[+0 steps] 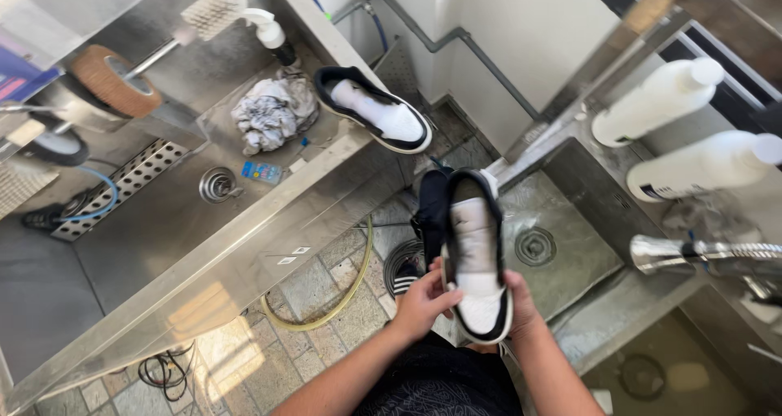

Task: The person removes laces from a pair of black sneakers, places the shoes and a slipper into a sink, pours liquid from a large white bottle into the sink, and then washes the shoes and slipper by hand under running water.

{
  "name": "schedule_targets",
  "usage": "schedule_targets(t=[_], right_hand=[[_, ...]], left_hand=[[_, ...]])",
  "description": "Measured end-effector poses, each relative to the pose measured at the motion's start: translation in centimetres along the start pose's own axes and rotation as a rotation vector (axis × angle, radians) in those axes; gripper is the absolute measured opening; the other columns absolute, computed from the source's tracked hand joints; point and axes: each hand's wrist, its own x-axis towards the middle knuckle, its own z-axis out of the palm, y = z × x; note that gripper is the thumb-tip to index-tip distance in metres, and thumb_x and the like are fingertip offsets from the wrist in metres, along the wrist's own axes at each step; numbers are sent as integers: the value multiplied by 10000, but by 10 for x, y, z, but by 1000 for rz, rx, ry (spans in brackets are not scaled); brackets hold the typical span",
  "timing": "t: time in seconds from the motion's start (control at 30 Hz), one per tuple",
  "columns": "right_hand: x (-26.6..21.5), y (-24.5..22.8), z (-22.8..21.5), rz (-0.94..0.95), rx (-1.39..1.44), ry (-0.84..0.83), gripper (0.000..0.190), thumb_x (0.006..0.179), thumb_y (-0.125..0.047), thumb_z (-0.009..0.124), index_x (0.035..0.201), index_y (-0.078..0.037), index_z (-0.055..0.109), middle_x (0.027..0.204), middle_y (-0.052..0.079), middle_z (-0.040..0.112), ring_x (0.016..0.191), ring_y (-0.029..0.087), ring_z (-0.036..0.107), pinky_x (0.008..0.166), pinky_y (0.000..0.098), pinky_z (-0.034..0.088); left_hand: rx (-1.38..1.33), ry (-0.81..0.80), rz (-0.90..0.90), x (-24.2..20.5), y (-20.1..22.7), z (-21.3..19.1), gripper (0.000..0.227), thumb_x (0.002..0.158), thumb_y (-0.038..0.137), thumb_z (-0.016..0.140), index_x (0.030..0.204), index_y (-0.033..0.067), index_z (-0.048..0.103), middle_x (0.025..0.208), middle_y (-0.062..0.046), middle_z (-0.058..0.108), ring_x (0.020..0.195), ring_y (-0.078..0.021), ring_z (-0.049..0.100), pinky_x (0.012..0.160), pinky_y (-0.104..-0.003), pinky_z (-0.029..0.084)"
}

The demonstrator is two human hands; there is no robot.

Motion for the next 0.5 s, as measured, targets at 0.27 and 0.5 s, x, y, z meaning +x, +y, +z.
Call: schedule_targets(t=[0.27, 0.5], right_hand=[[-103, -45, -53, -203, -27, 362, 831, 878, -412, 690, 1501, 60, 409, 1333, 308, 593, 1177, 437, 641, 1013, 513, 519], [-149, -57, -85, -297, -382, 684, 797, 820, -227, 665, 1552, -68, 393, 1293, 98, 629, 1101, 200, 635, 928, 348, 526]], left_hand=[[530, 35, 591, 76, 63, 34, 279, 888, 156, 732, 1135, 49, 658, 1165, -143, 676, 1101, -325, 638, 967, -396, 515], [576, -107, 774, 133, 66, 116, 582, 673, 127, 788, 1225, 26, 635, 1311, -155, 640, 1181, -381, 511, 1010, -456, 420]])
